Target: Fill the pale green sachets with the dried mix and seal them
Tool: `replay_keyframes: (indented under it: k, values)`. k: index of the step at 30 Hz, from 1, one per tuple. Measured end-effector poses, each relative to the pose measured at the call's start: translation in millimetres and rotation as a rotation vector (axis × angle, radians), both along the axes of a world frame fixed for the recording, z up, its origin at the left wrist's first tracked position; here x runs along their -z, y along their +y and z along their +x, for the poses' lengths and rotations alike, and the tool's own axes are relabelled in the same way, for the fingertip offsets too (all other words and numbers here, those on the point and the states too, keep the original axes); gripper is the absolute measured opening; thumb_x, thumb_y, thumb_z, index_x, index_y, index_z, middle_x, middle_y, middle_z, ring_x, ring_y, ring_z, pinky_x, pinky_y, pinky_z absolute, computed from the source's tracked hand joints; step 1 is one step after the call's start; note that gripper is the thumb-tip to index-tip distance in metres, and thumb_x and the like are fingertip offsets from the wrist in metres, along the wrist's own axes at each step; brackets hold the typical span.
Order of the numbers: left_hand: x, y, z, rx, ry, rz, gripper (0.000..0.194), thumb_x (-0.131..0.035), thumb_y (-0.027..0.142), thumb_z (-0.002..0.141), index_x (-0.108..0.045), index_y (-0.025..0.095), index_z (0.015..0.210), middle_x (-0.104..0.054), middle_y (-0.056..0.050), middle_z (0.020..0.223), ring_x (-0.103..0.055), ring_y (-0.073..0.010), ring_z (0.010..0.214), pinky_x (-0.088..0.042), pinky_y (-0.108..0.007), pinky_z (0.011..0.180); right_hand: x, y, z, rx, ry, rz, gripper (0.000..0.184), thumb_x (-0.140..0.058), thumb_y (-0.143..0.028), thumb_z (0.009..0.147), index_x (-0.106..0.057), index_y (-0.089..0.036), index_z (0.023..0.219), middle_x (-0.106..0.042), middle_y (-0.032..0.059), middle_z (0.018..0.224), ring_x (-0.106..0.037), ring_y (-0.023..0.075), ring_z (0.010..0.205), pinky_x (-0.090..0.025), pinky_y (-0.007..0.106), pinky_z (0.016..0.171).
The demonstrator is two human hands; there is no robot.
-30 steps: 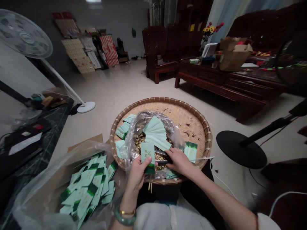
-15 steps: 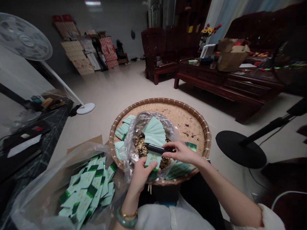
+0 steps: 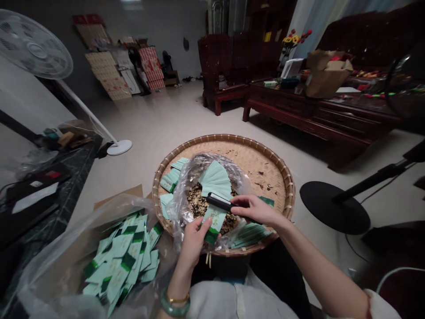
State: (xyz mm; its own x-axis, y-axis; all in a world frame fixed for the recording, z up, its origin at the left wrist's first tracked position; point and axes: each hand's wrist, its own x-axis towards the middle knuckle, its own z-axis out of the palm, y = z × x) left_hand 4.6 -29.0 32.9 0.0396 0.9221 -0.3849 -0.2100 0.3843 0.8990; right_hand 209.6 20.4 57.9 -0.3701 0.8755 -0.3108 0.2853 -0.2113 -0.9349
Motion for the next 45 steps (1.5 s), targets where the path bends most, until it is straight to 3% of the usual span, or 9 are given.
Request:
replay_keyframes:
  k: [4, 8, 11, 16, 24, 28, 33, 40, 45]
  values:
    - [2.4, 0, 0, 0.005, 0.017, 0.005, 0.043, -0.075, 0.052, 0.061, -0.066, 0.012, 0.075, -0.068, -0.002, 0.062, -0.061, -0.0141, 0.048, -0.051, -0.024, 0.048, 0.4, -6, 0, -0.005, -0.097, 0.051, 0.060, -0.066, -0.052, 0.072, -0.059, -0.012, 0.117, -0.063, 0.0029, 0.076, -0.050, 0.0108, 0.053, -0.042, 0.022, 0.043]
    - [3.3, 0, 0, 0.016, 0.052, 0.023, 0.043, -0.073, 0.051, 0.064, -0.066, 0.012, 0.077, -0.068, -0.003, 0.062, -0.062, -0.0147, 0.049, -0.050, -0.023, 0.048, -2.6, -12, -6, -0.060, -0.213, 0.320, 0.065, -0.074, -0.048, 0.066, -0.060, -0.015, 0.120, -0.069, 0.0082, 0.099, -0.061, 0.0235, 0.082, -0.049, 0.033, 0.072]
    - [0.9, -1, -1, 0.004, 0.044, 0.020, 0.044, -0.073, 0.052, 0.063, -0.067, 0.012, 0.079, -0.069, -0.003, 0.064, -0.063, -0.0151, 0.050, -0.051, -0.024, 0.049, -5.7, -13, -6, -0.049, -0.226, 0.363, 0.060, -0.066, -0.052, 0.074, -0.061, -0.016, 0.121, -0.067, 0.0099, 0.111, -0.061, 0.0281, 0.093, -0.047, 0.036, 0.080]
    - [-1.9, -2, 0, -0.006, 0.033, 0.028, 0.044, -0.075, 0.051, 0.061, -0.067, 0.012, 0.079, -0.070, -0.003, 0.067, -0.063, -0.0158, 0.053, -0.052, -0.026, 0.051, -8.2, -10, -1, -0.058, -0.231, 0.282, 0.054, -0.062, -0.048, 0.077, -0.063, -0.014, 0.119, -0.071, 0.0066, 0.094, -0.062, 0.0223, 0.076, -0.046, 0.029, 0.066]
    - [-0.7, -1, 0, 0.009, 0.059, 0.023, 0.045, -0.074, 0.051, 0.062, -0.069, 0.011, 0.082, -0.070, -0.004, 0.068, -0.063, -0.0157, 0.051, -0.049, -0.023, 0.045, -5.4, -11, -1, -0.046, -0.188, 0.180, 0.052, -0.060, -0.049, 0.079, -0.064, -0.013, 0.117, -0.062, 0.0007, 0.065, -0.046, 0.0094, 0.044, -0.036, 0.021, 0.045]
    - [0.7, 0, 0, 0.003, 0.082, 0.026, 0.045, -0.074, 0.051, 0.062, -0.069, 0.011, 0.082, -0.070, -0.004, 0.067, -0.063, -0.0163, 0.052, -0.049, -0.024, 0.045, -3.8, -10, -1, -0.029, -0.178, 0.132, 0.061, -0.065, -0.050, 0.074, -0.060, -0.012, 0.122, -0.061, 0.0002, 0.063, -0.045, 0.0092, 0.043, -0.035, 0.021, 0.045]
    - [2.4, 0, 0, 0.002, 0.075, 0.047, 0.045, -0.073, 0.051, 0.062, -0.069, 0.011, 0.082, -0.070, -0.004, 0.068, -0.063, -0.0162, 0.052, -0.049, -0.024, 0.047, 2.2, -11, -4, -0.017, -0.151, 0.176, 0.051, -0.064, -0.048, 0.075, -0.066, -0.013, 0.111, -0.058, -0.0007, 0.060, -0.043, 0.0086, 0.044, -0.033, 0.021, 0.044]
    - [7.5, 2, -7, 0.009, 0.124, 0.077, 0.041, -0.070, 0.050, 0.067, -0.070, 0.011, 0.080, -0.068, -0.004, 0.062, -0.062, -0.0157, 0.051, -0.048, -0.024, 0.049, 0.4, -11, 4, 0.074, 0.065, 0.029, 0.058, -0.059, -0.058, 0.074, -0.062, -0.011, 0.109, -0.051, -0.0037, 0.054, -0.037, 0.0068, 0.039, -0.026, 0.019, 0.036]
    - [11.6, 1, -9, 0.021, 0.157, 0.111, 0.039, -0.069, 0.047, 0.070, -0.072, 0.012, 0.085, -0.070, -0.005, 0.069, -0.063, -0.0162, 0.058, -0.049, -0.024, 0.054, 0.4, -13, 4, 0.064, -0.175, 0.244, 0.052, -0.065, -0.047, 0.073, -0.065, -0.014, 0.113, -0.070, 0.0050, 0.078, -0.058, 0.0161, 0.059, -0.044, 0.026, 0.054]
